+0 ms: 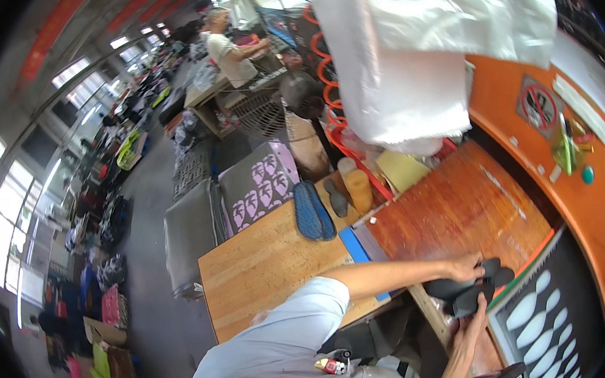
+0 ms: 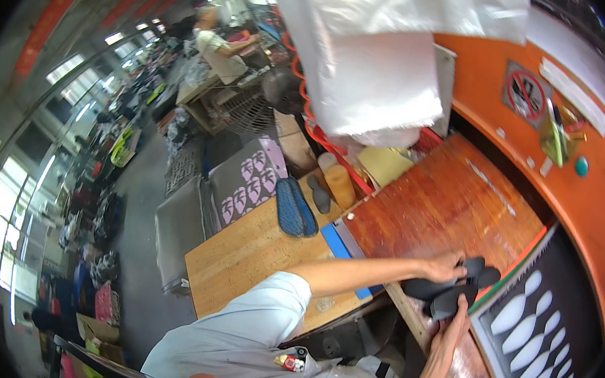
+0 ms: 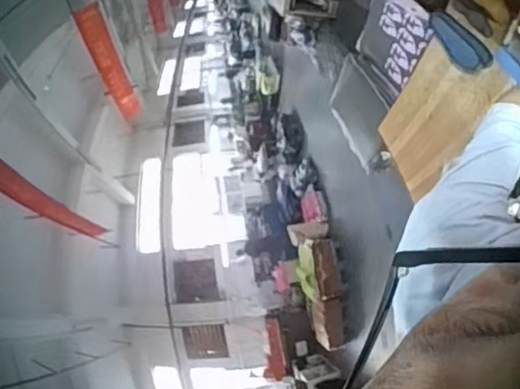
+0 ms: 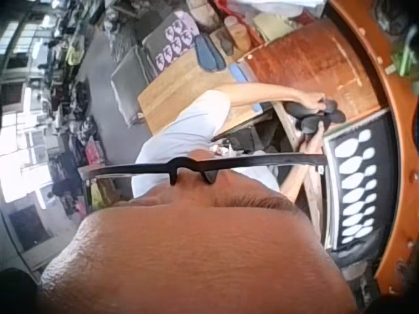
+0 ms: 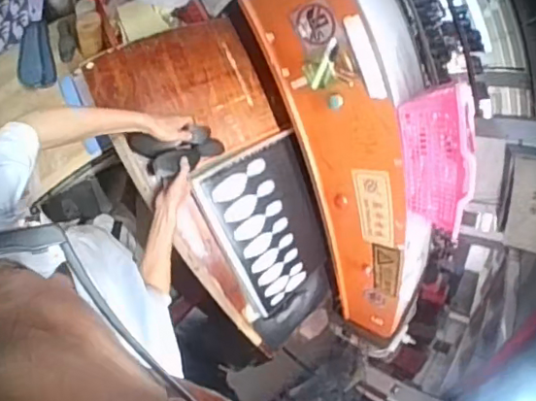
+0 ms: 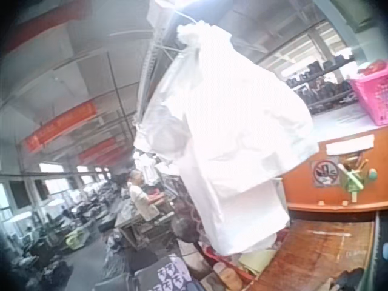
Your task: The person feeds a black rubber sheet into a die-cutting machine and presses it to cut multiple insole shapes. They remove the cut insoles, place them into a plastic bag, and then use a handheld air blower to clean the work surface.
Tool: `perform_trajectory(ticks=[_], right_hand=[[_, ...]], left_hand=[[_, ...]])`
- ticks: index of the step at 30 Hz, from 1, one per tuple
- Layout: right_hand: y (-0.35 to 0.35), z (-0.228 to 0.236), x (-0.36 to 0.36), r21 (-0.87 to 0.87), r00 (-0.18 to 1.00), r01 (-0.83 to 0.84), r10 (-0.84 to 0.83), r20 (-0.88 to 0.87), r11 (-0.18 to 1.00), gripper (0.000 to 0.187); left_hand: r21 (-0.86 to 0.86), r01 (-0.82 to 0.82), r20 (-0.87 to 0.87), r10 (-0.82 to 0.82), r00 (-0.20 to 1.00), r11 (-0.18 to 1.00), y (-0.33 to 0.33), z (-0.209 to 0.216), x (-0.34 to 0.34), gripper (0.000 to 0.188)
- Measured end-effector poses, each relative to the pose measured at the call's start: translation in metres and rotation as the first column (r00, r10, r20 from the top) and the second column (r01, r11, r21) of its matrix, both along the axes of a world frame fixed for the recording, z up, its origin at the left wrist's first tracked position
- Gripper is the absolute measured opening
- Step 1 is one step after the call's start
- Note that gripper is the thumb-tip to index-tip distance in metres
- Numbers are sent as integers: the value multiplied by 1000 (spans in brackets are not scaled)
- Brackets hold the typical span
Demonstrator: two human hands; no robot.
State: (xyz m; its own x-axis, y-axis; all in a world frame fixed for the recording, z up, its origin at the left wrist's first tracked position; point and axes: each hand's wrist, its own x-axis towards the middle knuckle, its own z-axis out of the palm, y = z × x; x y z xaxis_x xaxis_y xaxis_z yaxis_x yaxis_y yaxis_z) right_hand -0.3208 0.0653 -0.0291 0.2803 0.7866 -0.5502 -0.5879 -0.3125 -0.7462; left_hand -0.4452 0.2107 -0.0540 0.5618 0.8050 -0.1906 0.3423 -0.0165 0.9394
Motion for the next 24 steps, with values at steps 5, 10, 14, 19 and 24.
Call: perform_trajectory(ticks=[5, 10, 14, 19, 24], right_hand=[[6, -8, 2, 136, 993, 23, -7, -114, 990, 48], [14, -15, 5, 82, 997, 18, -12, -73, 997, 47], [14, -13, 2, 129, 990, 40, -21, -142, 991, 52], [10, 8, -12, 89, 1000, -13, 14, -11, 996, 52], [8, 31, -19, 78, 998, -55, 57, -23, 995, 49]], left_hand=[[-100, -34, -22, 32, 999, 994, -3, -10, -9, 61], [-29, 109, -74, -110, 991, 994, 0, 3, -15, 65], [-38, 167, -109, -170, 979, 985, 1, 8, -19, 70], [-48, 101, -1, -101, 995, 994, -1, 1, -17, 66], [-87, 102, 24, -100, 995, 991, -3, -3, -17, 75]])
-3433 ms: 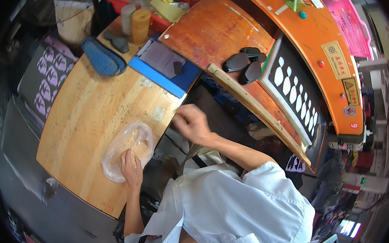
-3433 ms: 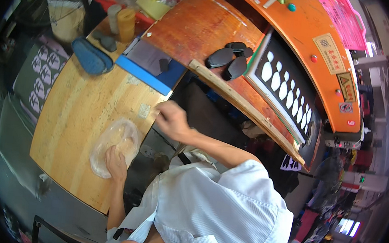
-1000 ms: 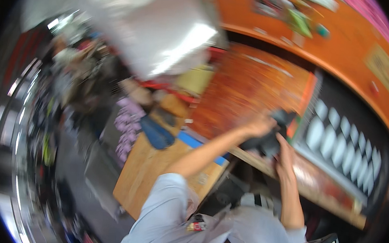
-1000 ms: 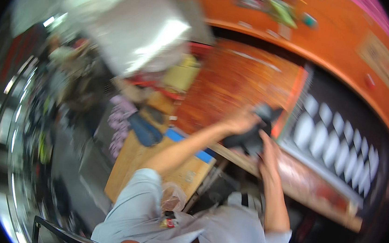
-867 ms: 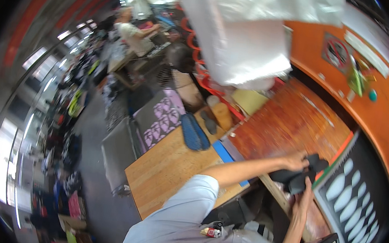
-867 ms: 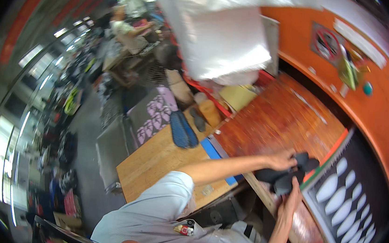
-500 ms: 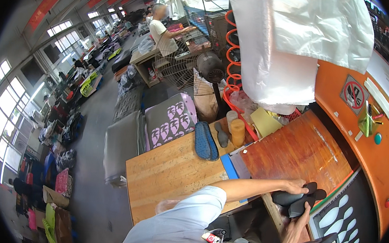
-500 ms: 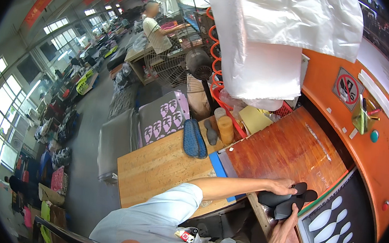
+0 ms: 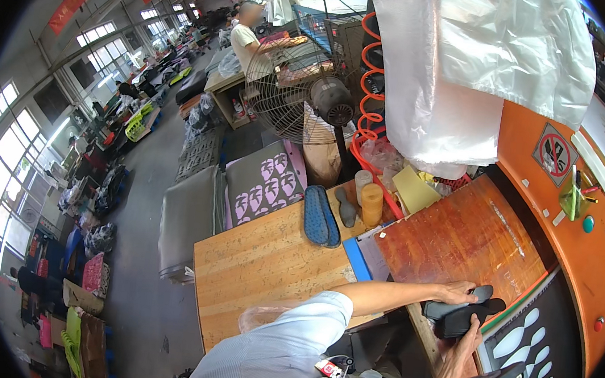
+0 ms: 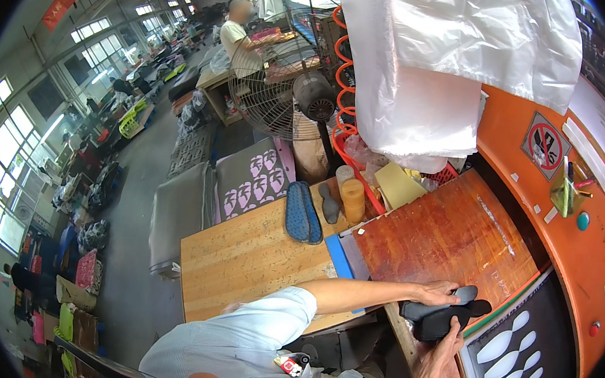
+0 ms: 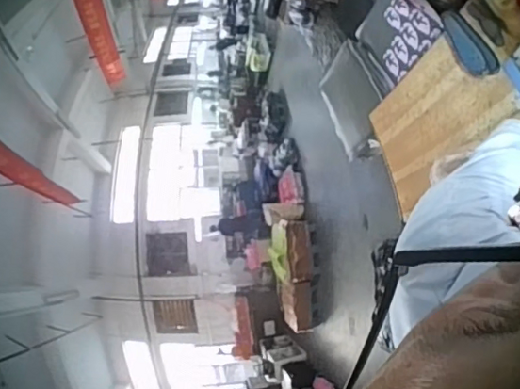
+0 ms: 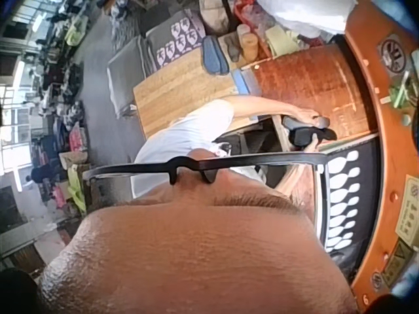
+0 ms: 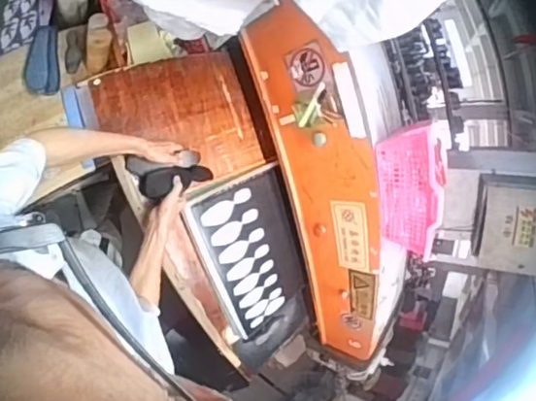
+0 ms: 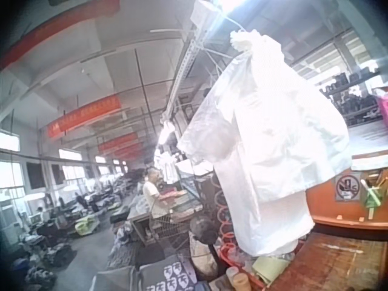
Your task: The person feeds a black rubber sheet into a die-cutting machine and presses it to cut multiple insole shapes. They remove the cut insoles, place them into a plastic bag, and then use a handheld air blower to clean the work surface.
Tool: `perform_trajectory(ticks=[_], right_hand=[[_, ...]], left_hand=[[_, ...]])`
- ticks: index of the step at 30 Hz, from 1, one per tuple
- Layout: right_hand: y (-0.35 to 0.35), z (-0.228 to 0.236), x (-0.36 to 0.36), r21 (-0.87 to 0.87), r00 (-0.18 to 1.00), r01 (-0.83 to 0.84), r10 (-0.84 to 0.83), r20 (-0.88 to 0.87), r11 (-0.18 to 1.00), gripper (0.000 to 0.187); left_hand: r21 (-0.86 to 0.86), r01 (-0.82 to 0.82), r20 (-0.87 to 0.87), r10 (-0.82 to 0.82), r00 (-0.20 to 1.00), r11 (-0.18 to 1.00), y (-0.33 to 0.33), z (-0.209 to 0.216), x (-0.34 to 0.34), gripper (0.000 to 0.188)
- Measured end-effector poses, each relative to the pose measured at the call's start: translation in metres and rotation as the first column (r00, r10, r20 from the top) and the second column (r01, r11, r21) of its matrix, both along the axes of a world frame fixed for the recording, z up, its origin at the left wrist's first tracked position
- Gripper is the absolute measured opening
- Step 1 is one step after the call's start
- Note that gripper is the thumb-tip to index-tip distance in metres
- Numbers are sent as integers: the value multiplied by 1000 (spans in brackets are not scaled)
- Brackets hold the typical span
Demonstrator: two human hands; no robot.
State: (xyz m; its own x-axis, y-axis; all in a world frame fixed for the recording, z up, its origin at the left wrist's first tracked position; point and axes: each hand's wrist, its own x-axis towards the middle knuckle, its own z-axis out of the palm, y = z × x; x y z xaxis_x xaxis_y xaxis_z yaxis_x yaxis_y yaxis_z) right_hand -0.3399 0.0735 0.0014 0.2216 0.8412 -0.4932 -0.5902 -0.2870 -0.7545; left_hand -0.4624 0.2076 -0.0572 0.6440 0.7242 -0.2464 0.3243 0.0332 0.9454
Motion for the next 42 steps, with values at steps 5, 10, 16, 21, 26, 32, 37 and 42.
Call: perform_trajectory(ticks=[5, 10, 16, 21, 26, 32, 37, 42], right_hand=[[8, -7, 9, 53, 998, 19, -16, -59, 998, 48], [12, -32, 21, 66, 955, 108, -85, -284, 992, 54], [14, -44, 24, 200, 900, 152, -51, -433, 968, 61], [18, -44, 26, 205, 914, 133, -40, -403, 970, 62], [21, -40, 24, 241, 873, 122, 11, -487, 963, 63], [31, -19, 13, 285, 865, 59, 93, -492, 957, 61], [45, -5, 17, 262, 950, -36, 115, -292, 964, 44], [53, 17, 34, 51, 888, -259, 218, 405, 964, 38]], left_hand=[[-79, -1, 121, 10, 993, 997, 2, 4, -5, 70], [-103, -27, 101, 37, 994, 994, 8, 5, -9, 66], [-104, -46, 99, 56, 993, 994, 7, 10, -10, 65], [-140, -55, 96, 69, 993, 989, 5, 26, -11, 60], [-195, -50, 95, 69, 993, 980, 6, 24, -19, 62], [-170, -133, 284, 178, 942, 976, 5, 16, -25, 54], [-522, -175, 467, 451, 761, 835, 4, 17, -47, 30], [-769, -240, 365, 715, 597, 593, 2, 18, -73, 42]])
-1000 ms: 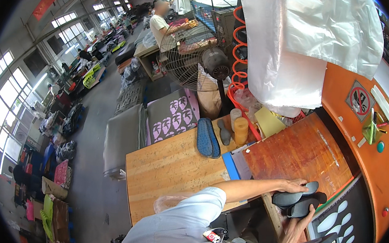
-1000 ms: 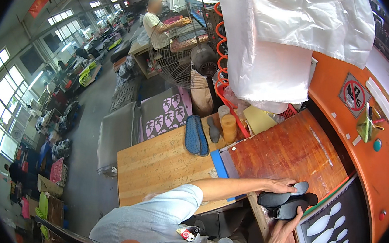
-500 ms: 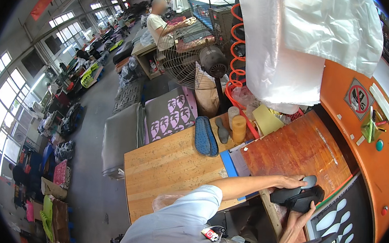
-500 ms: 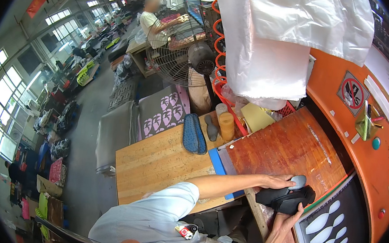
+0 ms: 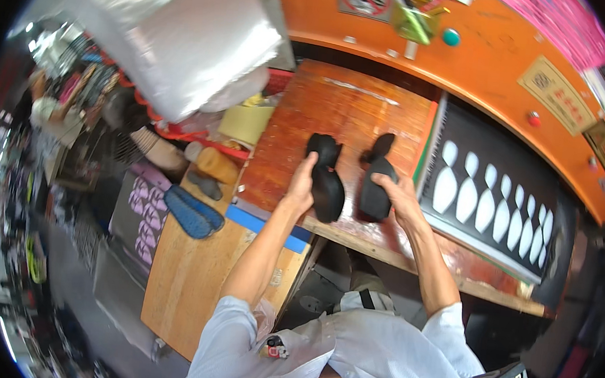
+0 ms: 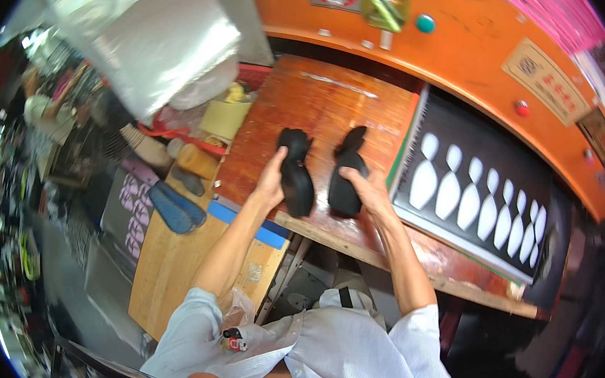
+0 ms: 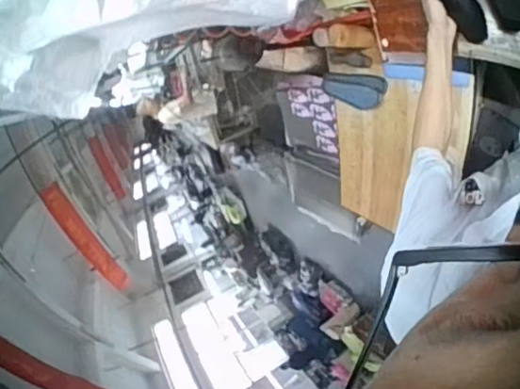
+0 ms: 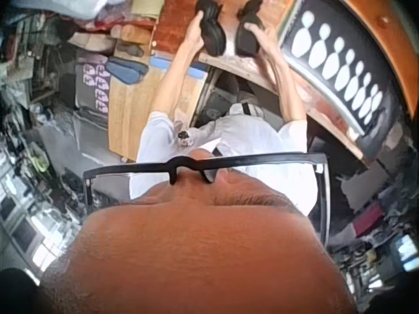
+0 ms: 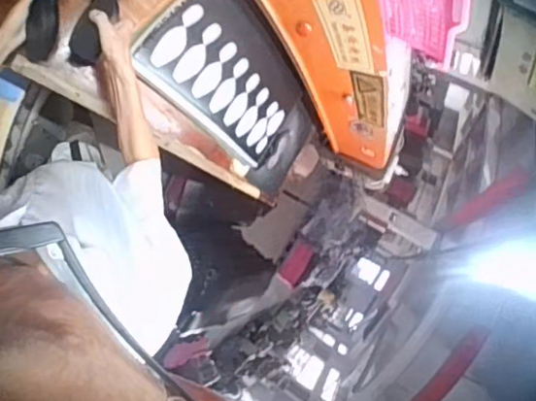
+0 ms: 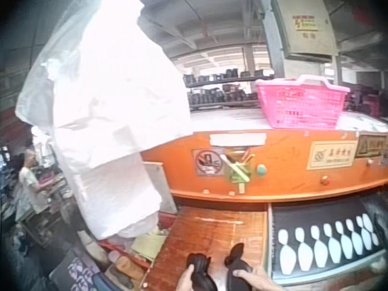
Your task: The person feeds a black rubber sheet into a die-cutting machine and presses it to cut multiple insole shapes. They remove the cut insoles, place them into a plastic bag, and then use a handheld air blower to clean the work surface.
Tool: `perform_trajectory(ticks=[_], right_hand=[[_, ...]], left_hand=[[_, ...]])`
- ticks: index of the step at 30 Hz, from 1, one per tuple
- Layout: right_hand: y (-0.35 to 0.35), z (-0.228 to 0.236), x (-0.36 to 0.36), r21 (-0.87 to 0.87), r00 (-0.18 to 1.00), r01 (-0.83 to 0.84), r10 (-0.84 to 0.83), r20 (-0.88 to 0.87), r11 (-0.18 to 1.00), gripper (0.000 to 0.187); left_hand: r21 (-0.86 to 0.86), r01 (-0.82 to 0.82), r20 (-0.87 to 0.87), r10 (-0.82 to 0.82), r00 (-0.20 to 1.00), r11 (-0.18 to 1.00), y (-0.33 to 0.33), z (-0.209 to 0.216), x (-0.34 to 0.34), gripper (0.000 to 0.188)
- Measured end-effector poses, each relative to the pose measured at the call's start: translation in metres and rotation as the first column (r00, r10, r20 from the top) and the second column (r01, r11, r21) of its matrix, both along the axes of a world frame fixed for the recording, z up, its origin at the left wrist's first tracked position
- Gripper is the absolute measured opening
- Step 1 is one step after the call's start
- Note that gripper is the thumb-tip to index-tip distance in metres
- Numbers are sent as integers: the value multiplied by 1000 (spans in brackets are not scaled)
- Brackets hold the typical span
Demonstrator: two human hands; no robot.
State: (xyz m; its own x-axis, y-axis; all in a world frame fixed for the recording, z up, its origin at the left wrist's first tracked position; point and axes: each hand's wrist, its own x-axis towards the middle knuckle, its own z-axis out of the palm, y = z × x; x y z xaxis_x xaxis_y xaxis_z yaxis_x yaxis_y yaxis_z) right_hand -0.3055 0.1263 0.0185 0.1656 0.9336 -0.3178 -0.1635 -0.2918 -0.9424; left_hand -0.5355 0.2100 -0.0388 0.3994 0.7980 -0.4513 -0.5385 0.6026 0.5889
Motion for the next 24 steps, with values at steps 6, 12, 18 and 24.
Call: perform_trajectory(ticks=[6, 12, 18, 24], right_hand=[[10, 29, -22, 119, 623, -144, -3, 782, 982, 58], [10, 13, -30, -74, 781, -283, 274, 561, 956, 63], [-9, 6, -38, 49, 841, -251, 193, 505, 967, 99], [-2, 20, -35, -14, 750, -330, 271, 603, 944, 96]], left_hand=[[72, -73, 193, 58, 980, 995, -12, 8, 9, 49], [24, -239, 262, 225, 939, 971, -19, -2, 40, 59], [17, -336, -85, 336, 938, 942, -19, -20, 56, 62], [401, -194, -380, 355, 854, 895, -27, 7, 16, 53]])
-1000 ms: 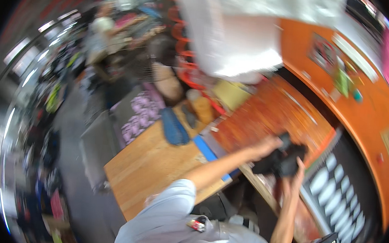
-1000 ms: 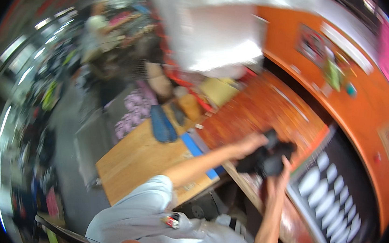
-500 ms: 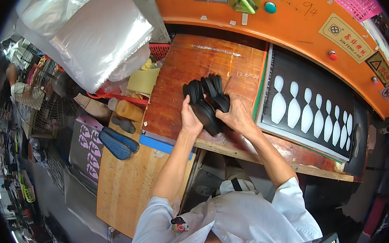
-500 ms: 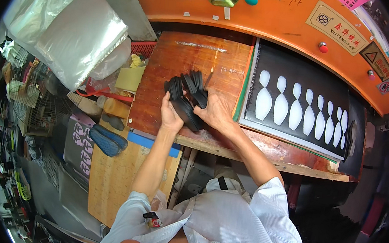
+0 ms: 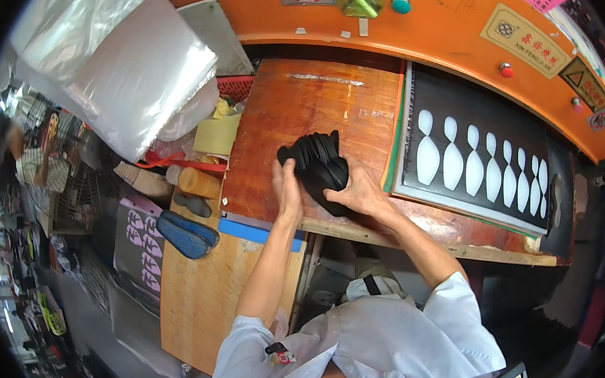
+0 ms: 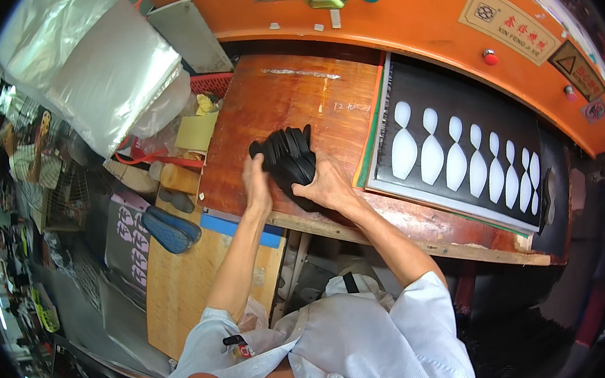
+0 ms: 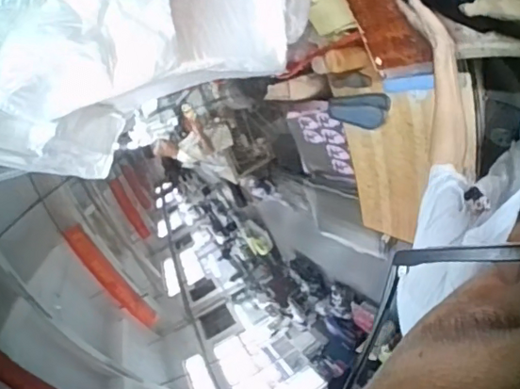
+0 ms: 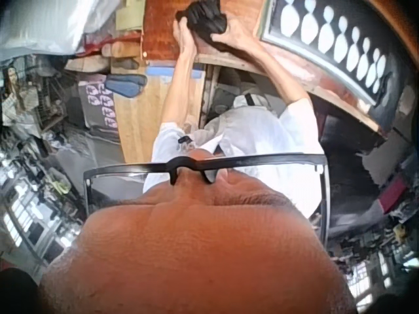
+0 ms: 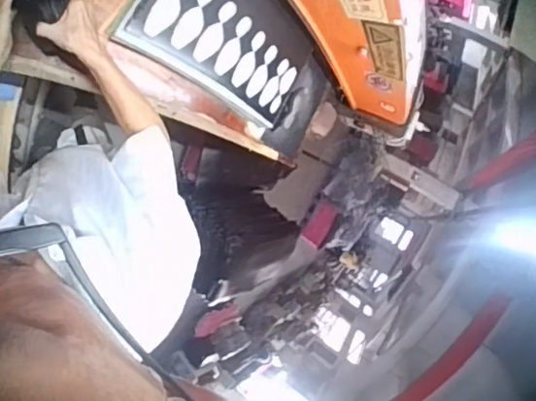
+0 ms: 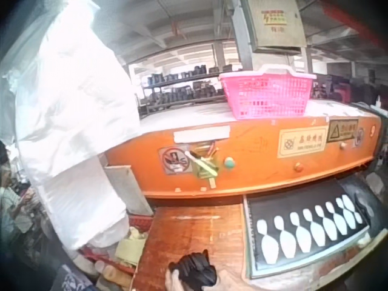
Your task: The person feeds a black rubber sheet into a die-cutting machine and presses it to cut multiple insole shapes. They remove the cut insoles, place them into a plastic bag, and then use a handheld air blower to clean the work surface.
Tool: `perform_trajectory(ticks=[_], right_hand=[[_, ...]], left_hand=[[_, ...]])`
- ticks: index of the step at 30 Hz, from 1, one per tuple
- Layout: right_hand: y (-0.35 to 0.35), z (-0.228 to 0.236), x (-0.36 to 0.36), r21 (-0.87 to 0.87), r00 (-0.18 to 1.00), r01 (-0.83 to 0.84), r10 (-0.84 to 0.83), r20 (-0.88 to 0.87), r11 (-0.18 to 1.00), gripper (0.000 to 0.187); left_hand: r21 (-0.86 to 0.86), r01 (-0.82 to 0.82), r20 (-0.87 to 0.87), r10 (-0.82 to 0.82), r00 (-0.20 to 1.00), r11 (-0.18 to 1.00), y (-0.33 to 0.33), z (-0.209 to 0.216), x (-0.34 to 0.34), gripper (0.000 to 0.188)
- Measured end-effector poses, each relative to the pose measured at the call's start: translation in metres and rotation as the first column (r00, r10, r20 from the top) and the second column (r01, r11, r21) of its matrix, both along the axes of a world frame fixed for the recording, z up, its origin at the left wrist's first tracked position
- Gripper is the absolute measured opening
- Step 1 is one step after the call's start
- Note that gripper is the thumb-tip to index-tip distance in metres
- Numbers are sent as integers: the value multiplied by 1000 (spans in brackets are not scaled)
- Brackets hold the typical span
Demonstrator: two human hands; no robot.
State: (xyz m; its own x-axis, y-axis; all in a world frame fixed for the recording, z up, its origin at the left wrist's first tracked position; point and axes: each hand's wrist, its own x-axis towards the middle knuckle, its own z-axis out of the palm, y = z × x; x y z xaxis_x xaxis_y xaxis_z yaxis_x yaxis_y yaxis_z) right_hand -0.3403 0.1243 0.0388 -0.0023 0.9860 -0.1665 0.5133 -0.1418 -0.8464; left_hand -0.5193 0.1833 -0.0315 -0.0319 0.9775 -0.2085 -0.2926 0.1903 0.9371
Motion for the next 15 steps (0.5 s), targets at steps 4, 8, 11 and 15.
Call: perform_trajectory(ticks=[4, 8, 11, 15], right_hand=[[6, -12, 1, 176, 945, -118, 56, 322, 977, 98], [-9, -30, -9, 187, 855, -135, 20, 518, 973, 106], [-16, -33, -17, 212, 908, -109, 10, 419, 971, 112], [-9, -28, -10, 271, 926, -239, 136, 351, 932, 105]], left_hand=[[425, 479, -721, -33, 692, 768, -6, 22, -32, 88], [272, 838, -938, -64, 340, 472, -6, 37, -39, 96], [117, 940, -992, -8, 126, 322, 4, 53, -42, 98], [91, 975, -995, 53, 81, 204, 26, 72, -35, 108]])
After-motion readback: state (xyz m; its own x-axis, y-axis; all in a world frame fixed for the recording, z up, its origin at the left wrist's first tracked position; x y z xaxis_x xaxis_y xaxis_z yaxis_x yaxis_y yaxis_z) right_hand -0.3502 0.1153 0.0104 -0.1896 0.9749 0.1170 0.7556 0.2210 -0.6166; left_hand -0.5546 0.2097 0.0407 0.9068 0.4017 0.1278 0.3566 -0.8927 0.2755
